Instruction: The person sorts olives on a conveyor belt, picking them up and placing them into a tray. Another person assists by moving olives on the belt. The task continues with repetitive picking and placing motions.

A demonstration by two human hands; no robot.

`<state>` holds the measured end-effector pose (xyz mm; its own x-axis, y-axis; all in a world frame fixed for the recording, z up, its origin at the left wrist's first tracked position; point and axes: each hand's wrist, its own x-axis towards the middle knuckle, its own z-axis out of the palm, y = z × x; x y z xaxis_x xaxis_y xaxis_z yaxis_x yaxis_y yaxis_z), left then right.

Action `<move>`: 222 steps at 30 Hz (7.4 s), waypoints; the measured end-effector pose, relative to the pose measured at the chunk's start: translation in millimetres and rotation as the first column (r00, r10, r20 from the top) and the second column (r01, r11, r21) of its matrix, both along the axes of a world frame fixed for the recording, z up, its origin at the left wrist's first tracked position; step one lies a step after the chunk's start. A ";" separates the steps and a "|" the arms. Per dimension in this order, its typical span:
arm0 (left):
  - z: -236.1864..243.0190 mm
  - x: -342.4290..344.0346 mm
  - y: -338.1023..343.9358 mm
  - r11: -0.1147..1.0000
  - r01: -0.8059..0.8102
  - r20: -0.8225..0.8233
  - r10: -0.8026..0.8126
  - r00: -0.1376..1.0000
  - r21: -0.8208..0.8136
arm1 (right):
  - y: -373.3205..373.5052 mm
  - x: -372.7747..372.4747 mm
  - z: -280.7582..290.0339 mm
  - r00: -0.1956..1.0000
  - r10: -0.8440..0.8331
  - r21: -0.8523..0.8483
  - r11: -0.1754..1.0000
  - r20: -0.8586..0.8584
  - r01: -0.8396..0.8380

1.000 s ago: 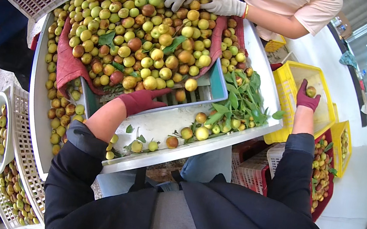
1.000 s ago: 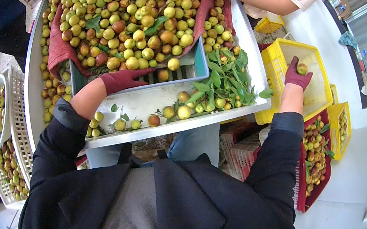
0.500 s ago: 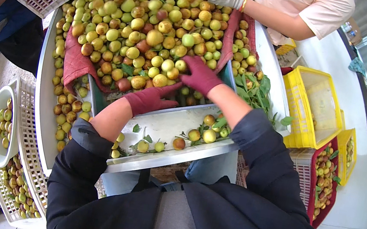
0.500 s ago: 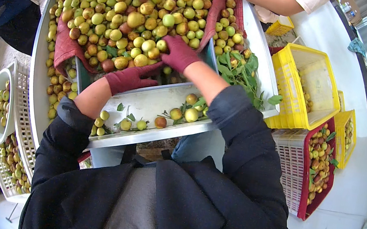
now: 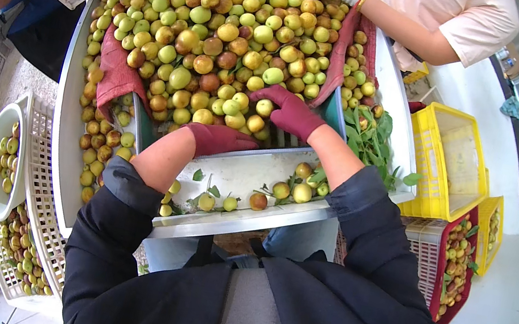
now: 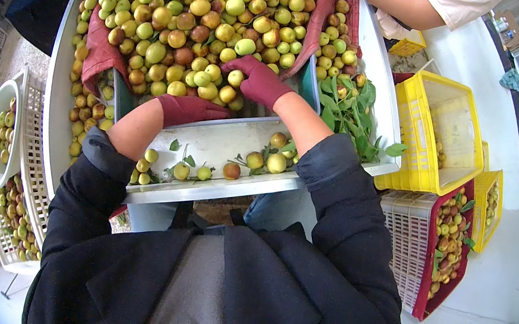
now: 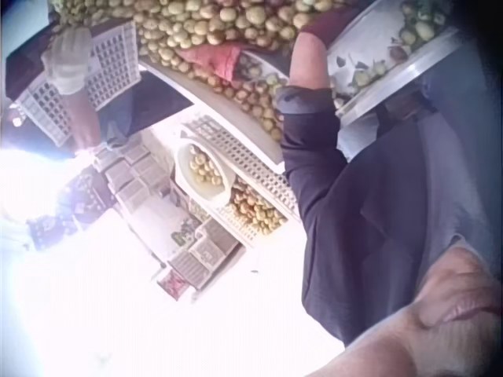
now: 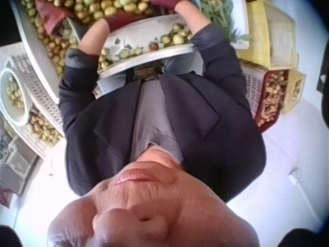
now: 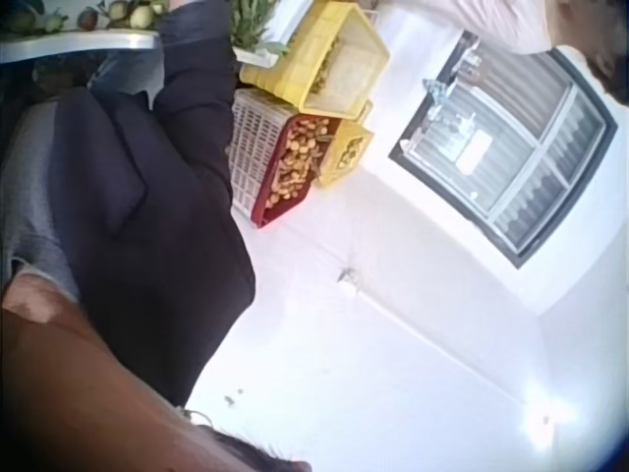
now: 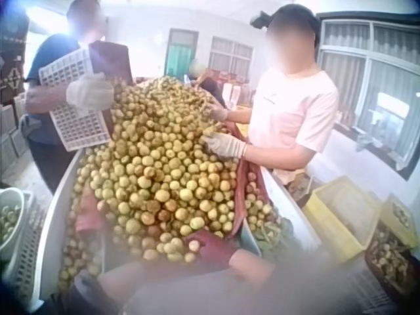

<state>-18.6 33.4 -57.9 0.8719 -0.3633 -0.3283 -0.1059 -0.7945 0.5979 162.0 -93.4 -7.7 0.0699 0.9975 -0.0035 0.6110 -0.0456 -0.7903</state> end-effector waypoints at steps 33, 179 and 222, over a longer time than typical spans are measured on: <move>52.9 -5.0 -30.2 0.831 -0.556 -0.187 0.542 0.819 -0.026 | 1.8 23.6 16.8 0.629 -0.593 0.504 0.792 0.502 0.344; 20.2 -12.2 -11.6 0.967 0.049 0.154 -0.089 0.984 0.250 | 12.9 1.1 -9.2 0.982 0.153 -0.128 0.978 -0.107 -0.166; 24.9 -8.9 -24.0 0.824 -0.543 -0.009 0.549 0.836 -0.162 | 4.6 16.2 28.3 0.552 -0.397 -0.018 0.823 -0.733 0.568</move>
